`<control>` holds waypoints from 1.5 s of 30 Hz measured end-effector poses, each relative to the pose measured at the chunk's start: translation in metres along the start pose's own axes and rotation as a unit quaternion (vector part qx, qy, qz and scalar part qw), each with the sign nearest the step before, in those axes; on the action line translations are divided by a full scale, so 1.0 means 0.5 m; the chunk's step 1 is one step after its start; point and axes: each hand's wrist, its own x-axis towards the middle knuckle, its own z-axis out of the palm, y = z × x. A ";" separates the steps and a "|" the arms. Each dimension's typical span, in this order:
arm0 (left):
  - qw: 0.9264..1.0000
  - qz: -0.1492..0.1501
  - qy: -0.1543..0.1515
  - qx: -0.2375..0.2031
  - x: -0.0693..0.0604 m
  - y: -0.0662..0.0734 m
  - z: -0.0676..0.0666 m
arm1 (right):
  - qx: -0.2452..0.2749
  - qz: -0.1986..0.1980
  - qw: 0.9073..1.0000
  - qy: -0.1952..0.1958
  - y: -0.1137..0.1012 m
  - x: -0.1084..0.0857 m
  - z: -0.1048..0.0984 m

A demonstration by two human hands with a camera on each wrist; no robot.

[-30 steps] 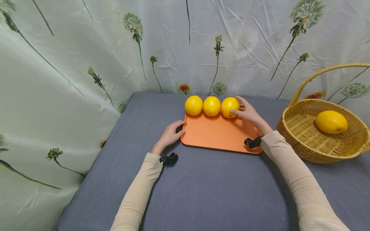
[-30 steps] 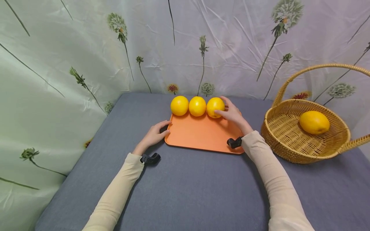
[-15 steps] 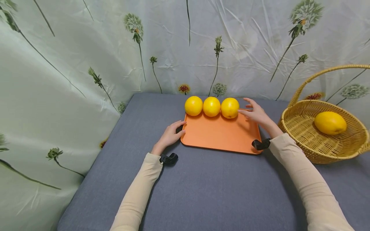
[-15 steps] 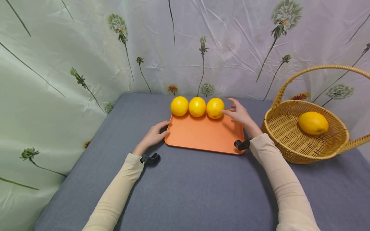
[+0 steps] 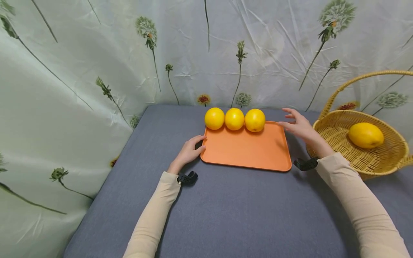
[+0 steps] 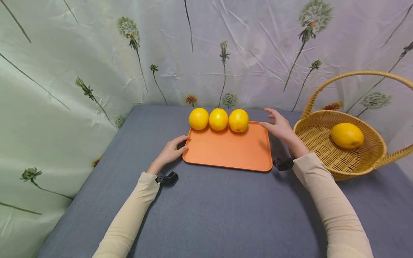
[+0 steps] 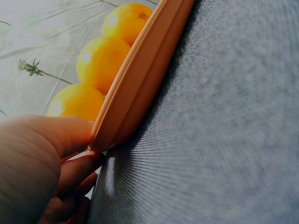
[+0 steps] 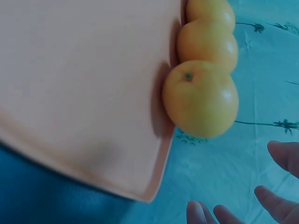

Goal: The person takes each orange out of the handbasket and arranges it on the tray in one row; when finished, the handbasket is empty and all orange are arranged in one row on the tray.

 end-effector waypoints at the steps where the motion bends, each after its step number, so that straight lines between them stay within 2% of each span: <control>1: 1.000 0.002 0.000 0.001 0.000 0.000 0.000 | -0.003 -0.004 1.000 0.002 0.000 -0.003 -0.004; 14: 1.000 -0.003 -0.002 0.000 -0.001 -0.002 0.000 | 0.001 -0.016 1.000 -0.004 -0.012 -0.043 -0.053; 27: 1.000 0.003 0.003 -0.002 -0.001 0.000 0.002 | -0.067 0.004 0.997 0.030 0.001 -0.086 -0.113; 37: 1.000 -0.001 -0.001 -0.001 -0.001 0.002 -0.004 | -0.084 -0.004 0.993 0.078 0.030 -0.109 -0.151; 45: 1.000 0.005 0.000 0.001 0.000 -0.001 0.000 | -0.112 0.008 0.990 0.084 0.044 -0.117 -0.171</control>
